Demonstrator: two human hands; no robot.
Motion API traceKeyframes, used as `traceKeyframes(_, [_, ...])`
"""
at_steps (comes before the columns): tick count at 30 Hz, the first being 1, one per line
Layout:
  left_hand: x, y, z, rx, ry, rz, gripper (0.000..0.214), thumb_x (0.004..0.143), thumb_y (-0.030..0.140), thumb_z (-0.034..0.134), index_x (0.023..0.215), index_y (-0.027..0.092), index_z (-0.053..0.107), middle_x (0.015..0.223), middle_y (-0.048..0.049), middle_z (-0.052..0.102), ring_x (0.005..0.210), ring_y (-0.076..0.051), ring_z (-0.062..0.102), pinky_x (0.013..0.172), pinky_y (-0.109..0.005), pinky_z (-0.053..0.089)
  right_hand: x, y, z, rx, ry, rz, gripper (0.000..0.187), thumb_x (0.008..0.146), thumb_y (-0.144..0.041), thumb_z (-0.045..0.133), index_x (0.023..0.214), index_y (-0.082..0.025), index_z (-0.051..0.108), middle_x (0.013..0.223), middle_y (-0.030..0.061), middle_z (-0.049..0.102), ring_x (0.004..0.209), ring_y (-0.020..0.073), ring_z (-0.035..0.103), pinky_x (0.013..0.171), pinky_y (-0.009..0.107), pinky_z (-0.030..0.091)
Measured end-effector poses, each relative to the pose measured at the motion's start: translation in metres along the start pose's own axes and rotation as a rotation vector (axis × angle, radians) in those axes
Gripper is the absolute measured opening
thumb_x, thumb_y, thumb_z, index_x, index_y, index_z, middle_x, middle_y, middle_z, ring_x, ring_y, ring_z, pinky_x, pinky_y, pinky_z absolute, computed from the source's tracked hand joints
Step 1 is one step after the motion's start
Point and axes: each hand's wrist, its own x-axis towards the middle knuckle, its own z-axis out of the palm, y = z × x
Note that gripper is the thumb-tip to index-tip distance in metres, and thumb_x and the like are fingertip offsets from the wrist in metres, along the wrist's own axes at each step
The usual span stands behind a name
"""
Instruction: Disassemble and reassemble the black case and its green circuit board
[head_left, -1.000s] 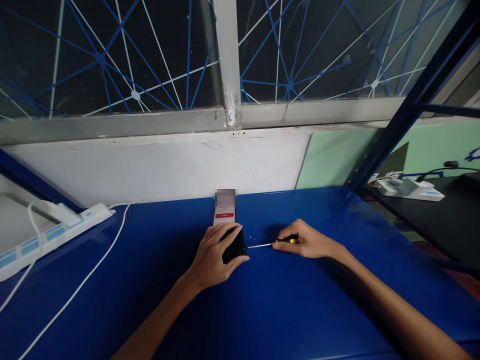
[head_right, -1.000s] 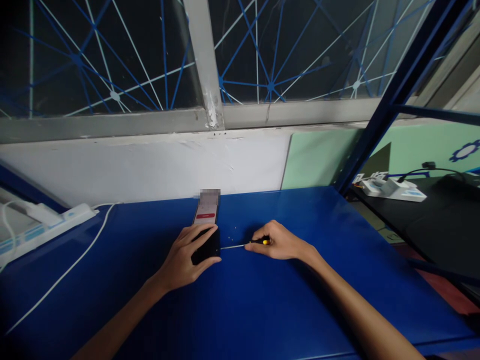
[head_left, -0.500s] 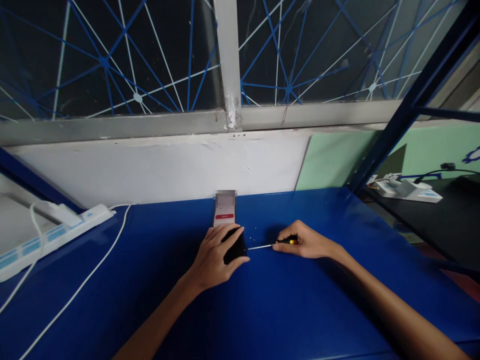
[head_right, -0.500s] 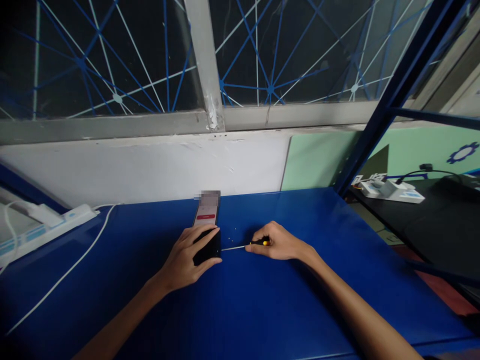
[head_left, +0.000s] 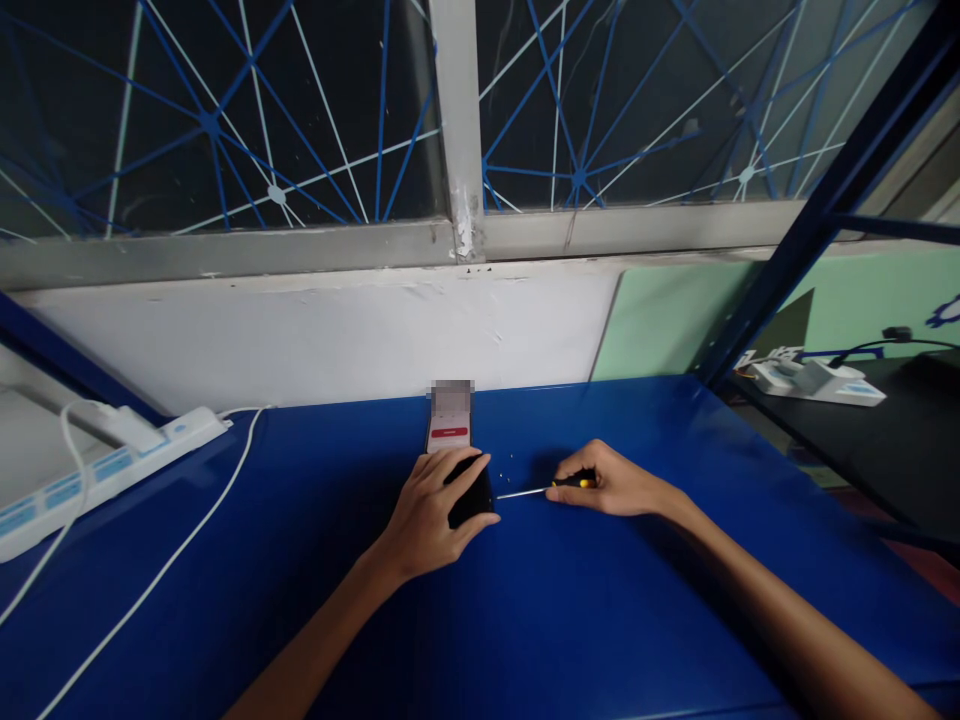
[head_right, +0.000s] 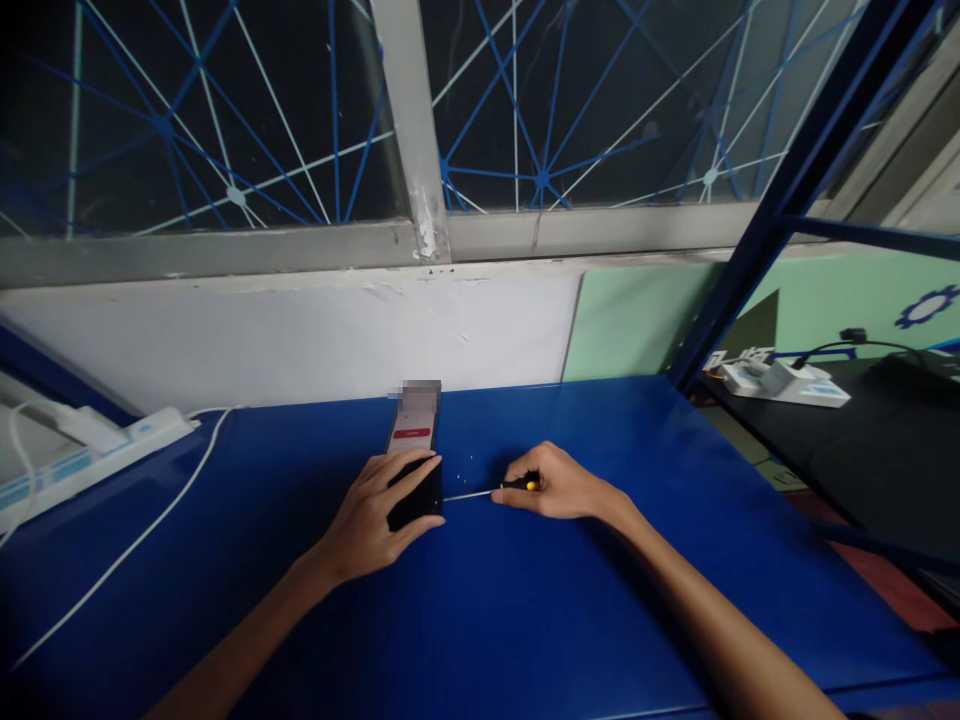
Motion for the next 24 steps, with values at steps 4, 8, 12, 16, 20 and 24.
traceKeyframes(4, [0.0005,0.0005,-0.001,-0.005,0.005,0.008,0.056,0.087,0.04,0.063,0.137,0.023,0.045,0.128,-0.0123,0.056,0.118,-0.031,0.052,0.096,-0.05,0.045,0.0001,-0.0005,-0.0002,0.012,-0.001,-0.007,0.042,0.089,-0.05,0.054,0.072,-0.014,0.067,0.058,-0.0029,0.047,0.052,0.0088,0.034,0.049,0.022,0.026])
traceKeyframes(8, [0.0005,0.0011,-0.0003,0.001,-0.003,0.004,0.056,0.087,0.04,0.063,0.137,0.022,0.046,0.128,-0.0123,0.056,0.119,-0.031,0.051,0.097,-0.049,0.044,0.0,-0.0012,-0.0003,-0.001,0.002,-0.011,0.042,0.089,-0.049,0.055,0.072,-0.013,0.068,0.058,-0.0023,0.049,0.053,0.0089,0.035,0.049,0.022,0.026])
traceKeyframes(12, [0.0006,0.0014,0.0005,0.006,-0.011,0.007,0.055,0.087,0.039,0.063,0.136,0.021,0.046,0.128,-0.0125,0.056,0.119,-0.031,0.051,0.098,-0.049,0.043,-0.0006,0.0005,-0.0001,0.015,0.01,0.007,0.04,0.085,-0.051,0.06,0.073,-0.013,0.069,0.057,-0.0028,0.049,0.052,0.0085,0.035,0.048,0.022,0.026])
traceKeyframes(16, [0.0008,0.0014,0.0007,0.013,-0.015,0.023,0.056,0.087,0.039,0.063,0.137,0.021,0.045,0.127,-0.0132,0.056,0.118,-0.031,0.052,0.096,-0.05,0.044,-0.0008,0.0032,0.0014,0.059,0.053,0.032,0.04,0.077,-0.053,0.068,0.072,-0.014,0.069,0.058,-0.0021,0.052,0.051,0.0083,0.036,0.048,0.022,0.027])
traceKeyframes(20, [-0.0005,0.0,0.003,0.03,-0.029,0.029,0.057,0.086,0.037,0.064,0.137,0.021,0.045,0.128,-0.0129,0.056,0.119,-0.031,0.051,0.097,-0.05,0.043,0.0,0.0018,0.004,0.068,0.035,0.034,0.044,0.088,-0.052,0.055,0.071,-0.013,0.067,0.057,-0.001,0.053,0.05,0.0085,0.037,0.047,0.022,0.027])
traceKeyframes(24, [-0.0024,-0.0026,0.0056,0.057,-0.033,0.031,0.054,0.086,0.036,0.063,0.136,0.021,0.047,0.128,-0.0132,0.056,0.119,-0.031,0.051,0.097,-0.051,0.042,0.0021,-0.0005,0.008,0.037,-0.036,0.03,0.05,0.096,-0.047,0.044,0.064,-0.014,0.062,0.057,0.0001,0.056,0.047,0.0079,0.04,0.048,0.023,0.03])
